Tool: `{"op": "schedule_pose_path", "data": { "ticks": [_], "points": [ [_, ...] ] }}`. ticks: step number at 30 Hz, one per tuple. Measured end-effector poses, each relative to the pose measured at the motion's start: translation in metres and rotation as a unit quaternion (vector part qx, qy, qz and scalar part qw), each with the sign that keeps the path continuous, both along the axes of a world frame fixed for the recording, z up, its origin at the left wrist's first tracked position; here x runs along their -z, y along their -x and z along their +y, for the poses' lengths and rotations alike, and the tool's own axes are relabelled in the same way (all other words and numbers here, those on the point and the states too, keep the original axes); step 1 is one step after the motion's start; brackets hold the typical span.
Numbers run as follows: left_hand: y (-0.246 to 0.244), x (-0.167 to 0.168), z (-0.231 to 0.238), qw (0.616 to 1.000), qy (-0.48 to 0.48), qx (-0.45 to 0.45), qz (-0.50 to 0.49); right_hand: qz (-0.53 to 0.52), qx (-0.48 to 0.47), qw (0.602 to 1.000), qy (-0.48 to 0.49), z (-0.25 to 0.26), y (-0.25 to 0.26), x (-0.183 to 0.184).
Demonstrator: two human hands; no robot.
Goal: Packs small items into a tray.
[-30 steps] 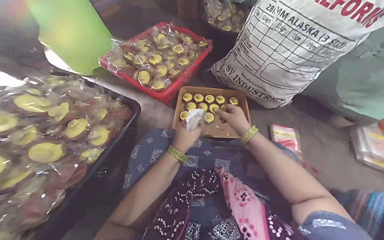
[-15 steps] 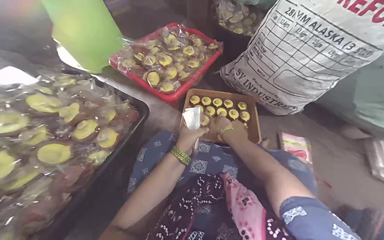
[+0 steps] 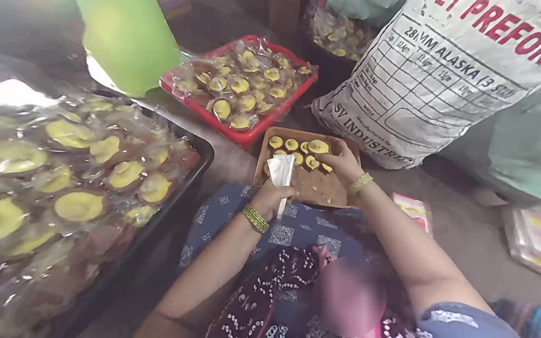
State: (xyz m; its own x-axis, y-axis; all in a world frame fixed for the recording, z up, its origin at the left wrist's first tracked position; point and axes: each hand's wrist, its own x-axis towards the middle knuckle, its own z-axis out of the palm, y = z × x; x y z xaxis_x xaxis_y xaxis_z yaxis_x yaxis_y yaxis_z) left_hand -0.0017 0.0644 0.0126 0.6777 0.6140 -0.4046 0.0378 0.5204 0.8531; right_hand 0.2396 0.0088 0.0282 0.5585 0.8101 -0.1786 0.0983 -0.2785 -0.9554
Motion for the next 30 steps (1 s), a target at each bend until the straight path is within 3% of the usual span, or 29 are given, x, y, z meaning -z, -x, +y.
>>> {"op": "schedule_pose_path", "data": {
  "ticks": [4, 7, 9, 14, 23, 27, 30],
  "points": [
    [0.002, -0.001, -0.003, 0.999, 0.011, 0.035, -0.033, 0.098, -0.112, 0.980, -0.136, -0.043, 0.039, -0.039],
    [0.004, -0.002, -0.008, 0.996, 0.020, 0.073, -0.054, 0.122, -0.183, 0.962, -0.165, -0.072, 0.067, -0.035],
    [0.005, -0.001, -0.011, 0.992, 0.027, 0.109, -0.063, 0.076, -0.198, 0.959, -0.187, -0.081, 0.080, -0.024],
    [0.008, 0.010, -0.014, 0.979, 0.065, 0.158, -0.110, -0.150, -0.205, 0.925, -0.283, -0.081, 0.079, -0.008],
    [0.007, 0.008, -0.015, 0.970, 0.009, 0.194, -0.146, -0.213, -0.233, 0.887, -0.336, -0.087, 0.089, -0.010],
    [0.007, 0.004, -0.017, 0.983, 0.008, 0.131, -0.128, -0.301, -0.229, 0.875, -0.304, -0.087, 0.078, -0.006],
    [0.006, 0.000, -0.018, 0.997, -0.050, 0.037, -0.045, -0.383, -0.230, 0.863, -0.237, -0.084, 0.064, -0.004]
  ]
}}
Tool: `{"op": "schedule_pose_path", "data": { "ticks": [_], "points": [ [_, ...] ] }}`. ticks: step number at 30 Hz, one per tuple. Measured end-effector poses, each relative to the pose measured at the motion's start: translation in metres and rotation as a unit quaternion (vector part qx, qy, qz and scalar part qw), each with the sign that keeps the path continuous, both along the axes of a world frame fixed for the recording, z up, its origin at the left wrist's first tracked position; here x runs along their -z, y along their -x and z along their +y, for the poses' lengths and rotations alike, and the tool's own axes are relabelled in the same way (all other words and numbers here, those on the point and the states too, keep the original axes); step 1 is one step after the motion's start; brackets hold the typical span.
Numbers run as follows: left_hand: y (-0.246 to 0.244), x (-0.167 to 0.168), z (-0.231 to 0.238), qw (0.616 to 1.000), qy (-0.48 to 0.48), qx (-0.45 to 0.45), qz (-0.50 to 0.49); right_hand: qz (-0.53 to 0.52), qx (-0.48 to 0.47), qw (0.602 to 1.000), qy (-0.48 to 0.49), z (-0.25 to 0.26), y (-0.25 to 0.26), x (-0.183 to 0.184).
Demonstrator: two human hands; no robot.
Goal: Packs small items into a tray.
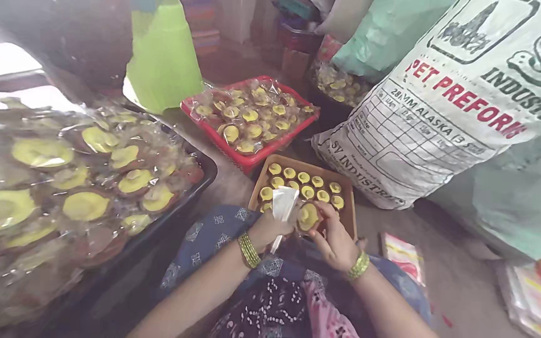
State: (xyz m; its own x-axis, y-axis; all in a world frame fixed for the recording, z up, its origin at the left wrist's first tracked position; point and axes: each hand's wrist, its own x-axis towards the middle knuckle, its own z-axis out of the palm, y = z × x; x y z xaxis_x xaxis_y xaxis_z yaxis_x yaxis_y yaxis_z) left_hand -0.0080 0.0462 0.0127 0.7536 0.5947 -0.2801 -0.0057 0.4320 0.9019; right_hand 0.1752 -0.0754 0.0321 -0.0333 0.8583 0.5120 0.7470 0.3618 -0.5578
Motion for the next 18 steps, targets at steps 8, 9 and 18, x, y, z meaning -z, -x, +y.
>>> {"op": "schedule_pose_path", "data": {
  "ticks": [8, 9, 18],
  "points": [
    [-0.007, -0.002, -0.005, 0.959, -0.264, -0.037, 0.093, -0.105, 0.019, 0.993, 0.048, 0.008, -0.002, 0.002],
    [-0.007, -0.001, -0.004, 0.951, -0.294, -0.036, 0.092, -0.089, 0.021, 0.995, 0.042, 0.008, -0.002, 0.002],
    [-0.008, -0.009, -0.012, 0.888, -0.435, 0.097, 0.114, -0.052, 0.202, 0.974, 0.088, 0.020, 0.008, 0.007]
  ]
}}
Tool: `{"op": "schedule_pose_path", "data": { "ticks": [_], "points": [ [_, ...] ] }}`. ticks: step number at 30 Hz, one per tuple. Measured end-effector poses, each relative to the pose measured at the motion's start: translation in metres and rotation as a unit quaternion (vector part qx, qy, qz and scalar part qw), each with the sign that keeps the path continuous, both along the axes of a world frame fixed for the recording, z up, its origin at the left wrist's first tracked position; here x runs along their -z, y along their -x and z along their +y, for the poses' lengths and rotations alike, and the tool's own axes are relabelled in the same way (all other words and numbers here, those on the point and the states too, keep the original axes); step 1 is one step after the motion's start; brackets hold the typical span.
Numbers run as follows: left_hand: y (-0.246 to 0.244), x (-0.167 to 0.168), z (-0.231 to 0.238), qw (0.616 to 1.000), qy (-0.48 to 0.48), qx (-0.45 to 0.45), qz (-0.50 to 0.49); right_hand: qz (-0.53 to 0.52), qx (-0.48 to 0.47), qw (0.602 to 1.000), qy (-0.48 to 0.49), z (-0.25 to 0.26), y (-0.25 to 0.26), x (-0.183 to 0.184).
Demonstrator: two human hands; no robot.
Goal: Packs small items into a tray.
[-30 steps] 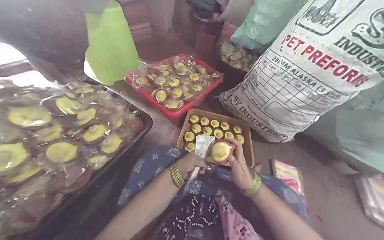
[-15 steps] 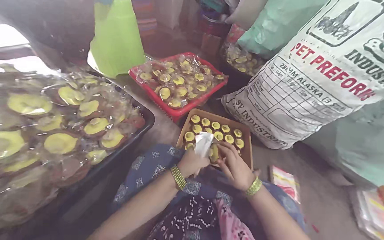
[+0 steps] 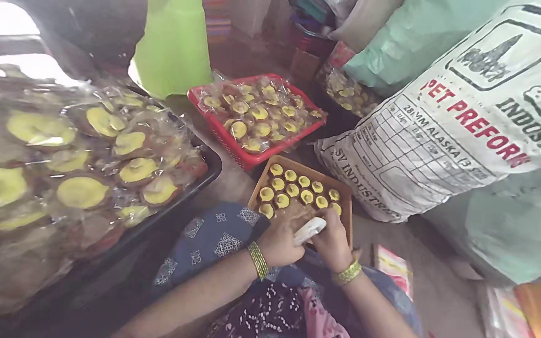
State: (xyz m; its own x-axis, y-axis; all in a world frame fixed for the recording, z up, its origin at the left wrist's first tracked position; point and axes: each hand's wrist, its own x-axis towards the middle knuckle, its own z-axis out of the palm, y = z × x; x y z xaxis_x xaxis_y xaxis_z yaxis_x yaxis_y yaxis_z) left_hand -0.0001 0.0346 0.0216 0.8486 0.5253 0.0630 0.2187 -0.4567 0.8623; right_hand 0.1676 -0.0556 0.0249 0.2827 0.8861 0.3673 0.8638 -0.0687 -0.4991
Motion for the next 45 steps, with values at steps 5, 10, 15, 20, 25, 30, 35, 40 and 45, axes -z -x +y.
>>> {"op": "schedule_pose_path", "data": {
  "ticks": [5, 10, 15, 20, 25, 30, 35, 40, 45],
  "points": [
    [-0.001, 0.005, 0.006, 0.996, 0.080, -0.029, -0.017, 0.030, 0.048, 0.967, 0.250, 0.019, -0.011, -0.024],
    [-0.003, 0.006, 0.020, 0.933, 0.307, -0.179, -0.057, 0.042, 0.054, 0.961, 0.266, 0.071, -0.047, -0.044],
    [-0.007, 0.015, 0.030, 0.850, 0.475, -0.213, -0.081, -0.065, 0.140, 0.971, 0.182, 0.158, -0.090, -0.091],
    [-0.011, 0.016, 0.035, 0.842, 0.500, -0.189, -0.065, -0.096, 0.208, 0.969, 0.094, 0.258, -0.123, -0.119],
    [-0.014, 0.023, 0.042, 0.845, 0.499, -0.189, -0.028, -0.004, 0.195, 0.972, 0.132, 0.337, -0.152, -0.092],
    [-0.016, 0.023, 0.046, 0.841, 0.514, -0.167, -0.008, 0.037, 0.180, 0.961, 0.206, 0.357, -0.155, -0.049],
    [-0.023, 0.028, 0.047, 0.837, 0.528, -0.144, 0.003, -0.054, 0.148, 0.954, 0.257, 0.364, -0.159, -0.018],
    [-0.028, 0.033, 0.049, 0.838, 0.525, -0.146, -0.003, -0.126, 0.141, 0.942, 0.278, 0.347, -0.175, -0.010],
    [-0.027, 0.030, 0.052, 0.799, 0.558, -0.217, -0.056, -0.094, 0.103, 0.965, 0.220, 0.308, -0.161, -0.023]
  ]
}}
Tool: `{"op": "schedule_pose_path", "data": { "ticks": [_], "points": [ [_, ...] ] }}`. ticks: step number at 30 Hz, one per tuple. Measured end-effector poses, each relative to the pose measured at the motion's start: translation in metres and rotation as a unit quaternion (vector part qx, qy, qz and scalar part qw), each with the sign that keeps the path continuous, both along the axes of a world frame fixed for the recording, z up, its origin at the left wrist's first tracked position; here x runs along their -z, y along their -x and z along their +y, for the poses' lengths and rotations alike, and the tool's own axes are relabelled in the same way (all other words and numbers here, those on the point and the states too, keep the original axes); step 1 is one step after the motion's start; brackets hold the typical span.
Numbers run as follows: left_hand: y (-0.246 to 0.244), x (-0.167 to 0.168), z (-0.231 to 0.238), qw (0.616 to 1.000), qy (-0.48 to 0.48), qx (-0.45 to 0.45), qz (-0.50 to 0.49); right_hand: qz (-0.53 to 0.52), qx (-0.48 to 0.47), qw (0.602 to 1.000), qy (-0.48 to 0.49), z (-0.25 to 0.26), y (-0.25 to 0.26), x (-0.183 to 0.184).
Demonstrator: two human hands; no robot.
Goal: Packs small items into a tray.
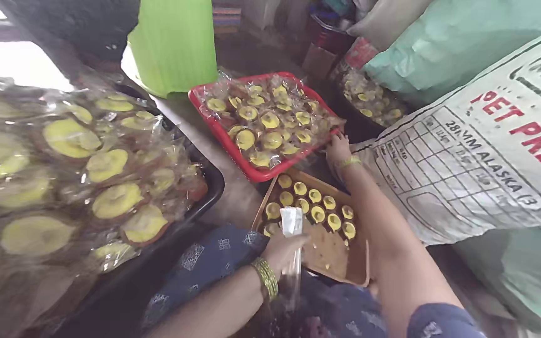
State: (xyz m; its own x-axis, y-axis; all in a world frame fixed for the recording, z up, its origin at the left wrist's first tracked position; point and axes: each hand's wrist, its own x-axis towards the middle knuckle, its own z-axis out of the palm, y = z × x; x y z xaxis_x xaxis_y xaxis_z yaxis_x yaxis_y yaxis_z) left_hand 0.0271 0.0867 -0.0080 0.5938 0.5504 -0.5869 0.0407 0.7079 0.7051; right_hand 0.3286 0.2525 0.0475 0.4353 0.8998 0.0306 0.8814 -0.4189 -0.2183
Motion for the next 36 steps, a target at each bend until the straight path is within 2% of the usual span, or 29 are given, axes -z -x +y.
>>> {"op": "schedule_pose_path", "data": {
  "ticks": [3, 5, 9, 11, 13, 16, 19, 22, 24, 26, 29, 33, 35, 36],
  "points": [
    [0.001, -0.004, 0.001, 0.996, 0.032, -0.067, -0.047, 0.072, -0.093, 0.993, 0.012, -0.063, 0.050, -0.014],
    [0.003, -0.005, 0.000, 0.995, 0.016, -0.088, -0.045, 0.151, -0.123, 0.980, 0.045, -0.119, 0.086, -0.017],
    [0.003, 0.001, -0.006, 0.993, -0.041, -0.104, -0.033, 0.300, -0.107, 0.948, -0.006, -0.228, 0.145, 0.002],
    [0.000, -0.002, -0.013, 0.992, -0.060, -0.107, -0.038, 0.394, -0.068, 0.915, -0.057, -0.262, 0.165, 0.016],
    [0.000, -0.006, -0.024, 0.991, -0.082, -0.093, -0.056, 0.478, -0.016, 0.871, -0.111, -0.282, 0.181, 0.025],
    [0.004, -0.002, -0.032, 0.986, -0.072, -0.080, -0.124, 0.569, 0.048, 0.812, -0.123, -0.295, 0.194, 0.026],
    [0.015, 0.002, -0.028, 0.961, -0.006, -0.085, -0.264, 0.663, 0.044, 0.738, -0.115, -0.304, 0.196, 0.011],
    [0.024, -0.001, -0.030, 0.951, 0.003, -0.083, -0.299, 0.695, 0.044, 0.708, -0.118, -0.312, 0.197, 0.010],
    [0.024, 0.002, -0.031, 0.955, -0.001, -0.076, -0.287, 0.688, 0.053, 0.715, -0.110, -0.312, 0.201, 0.016],
    [0.020, 0.000, -0.034, 0.971, -0.007, -0.075, -0.228, 0.675, 0.056, 0.730, -0.096, -0.309, 0.203, 0.028],
    [0.011, 0.005, -0.033, 0.983, -0.022, -0.098, -0.156, 0.588, 0.022, 0.805, -0.072, -0.307, 0.199, 0.043],
    [0.006, 0.009, -0.020, 0.974, -0.014, -0.182, -0.133, 0.391, -0.152, 0.907, -0.031, -0.314, 0.182, 0.021],
    [0.006, 0.010, -0.015, 0.970, -0.003, -0.203, -0.136, 0.266, -0.243, 0.933, -0.008, -0.320, 0.175, 0.010],
    [0.006, 0.010, -0.015, 0.969, -0.005, -0.208, -0.133, 0.214, -0.285, 0.934, -0.029, -0.322, 0.173, 0.011]
  ]
}}
